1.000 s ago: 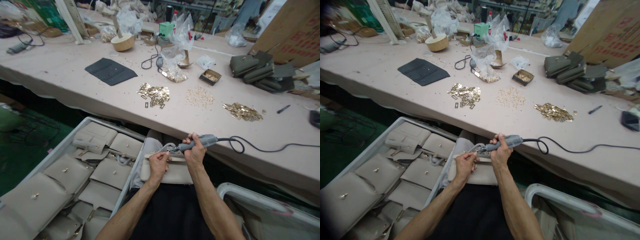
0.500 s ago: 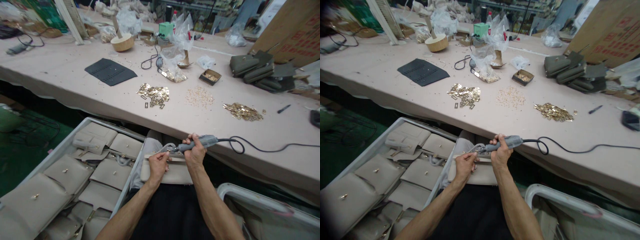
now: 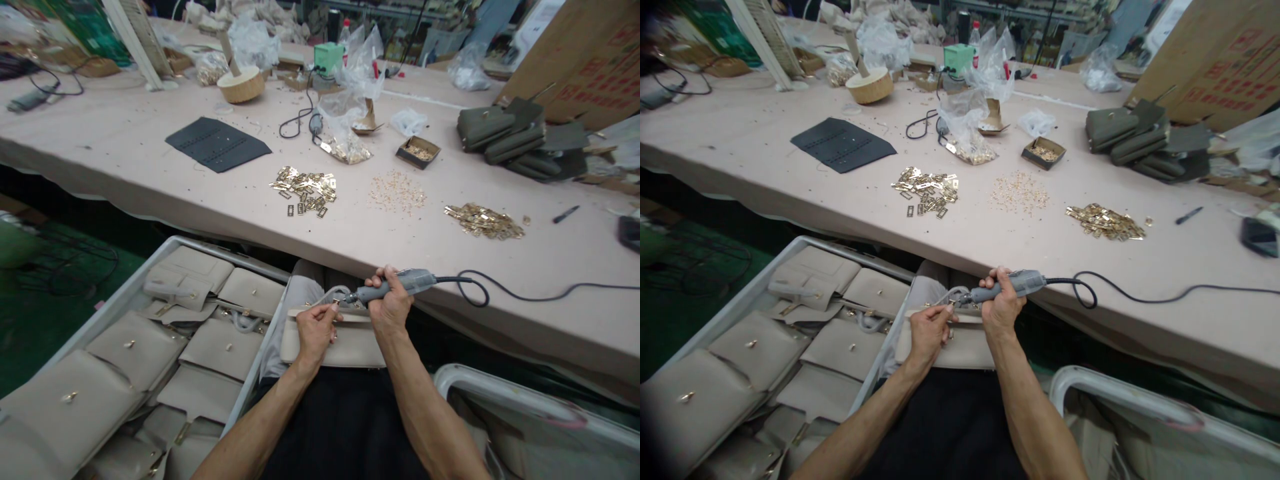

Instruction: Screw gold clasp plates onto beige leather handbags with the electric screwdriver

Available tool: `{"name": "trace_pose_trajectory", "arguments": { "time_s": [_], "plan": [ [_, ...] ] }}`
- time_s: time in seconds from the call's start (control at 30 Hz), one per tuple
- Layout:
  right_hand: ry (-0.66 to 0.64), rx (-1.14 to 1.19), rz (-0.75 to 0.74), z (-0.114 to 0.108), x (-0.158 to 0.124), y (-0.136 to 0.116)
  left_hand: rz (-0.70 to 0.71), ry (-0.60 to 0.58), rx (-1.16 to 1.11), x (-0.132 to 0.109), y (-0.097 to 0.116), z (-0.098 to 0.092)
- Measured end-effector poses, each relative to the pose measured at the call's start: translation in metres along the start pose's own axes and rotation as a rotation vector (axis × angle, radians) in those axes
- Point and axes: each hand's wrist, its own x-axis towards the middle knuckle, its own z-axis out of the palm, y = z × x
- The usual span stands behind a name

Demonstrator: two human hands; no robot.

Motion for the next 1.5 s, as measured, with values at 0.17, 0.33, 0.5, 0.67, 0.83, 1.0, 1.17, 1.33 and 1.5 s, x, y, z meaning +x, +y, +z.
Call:
{"name": "trace_pose_trajectory", "arguments": {
  "time_s": [0.17,0.33,0.5,0.67,0.83,1.0,1.17,1.33,1.5],
  "plan": [
    [-0.003,-0.005,0.002,0.001,-0.002,0.0,-0.015,-0.005,-0.008,0.0,0.0,0.0],
    [-0.01,-0.008,0.004,0.003,-0.003,-0.001,-0.019,0.008,0.001,0.0,0.002,0.002],
    [-0.001,-0.009,-0.001,0.003,-0.003,-0.002,-0.011,0.013,-0.001,-0.001,0.002,0.002],
    [0.001,-0.002,-0.001,0.003,-0.003,-0.003,-0.015,0.01,-0.009,-0.001,0.003,0.002],
    [0.001,0.004,0.01,0.005,-0.005,-0.003,-0.017,0.013,-0.005,-0.002,0.005,0.003],
    [-0.001,0.0,0.005,0.006,-0.005,-0.004,-0.01,0.023,-0.003,-0.003,0.006,0.004],
    [0.018,0.007,0.003,0.005,-0.003,-0.005,-0.009,0.008,-0.003,-0.002,0.003,0.002],
    [0.008,0.032,0.021,0.003,0.0,-0.008,-0.013,-0.002,-0.009,-0.002,0.002,0.002],
    [-0.001,0.025,0.042,0.002,0.0,-0.012,-0.012,-0.017,-0.011,-0.002,0.002,0.0]
  ]
}}
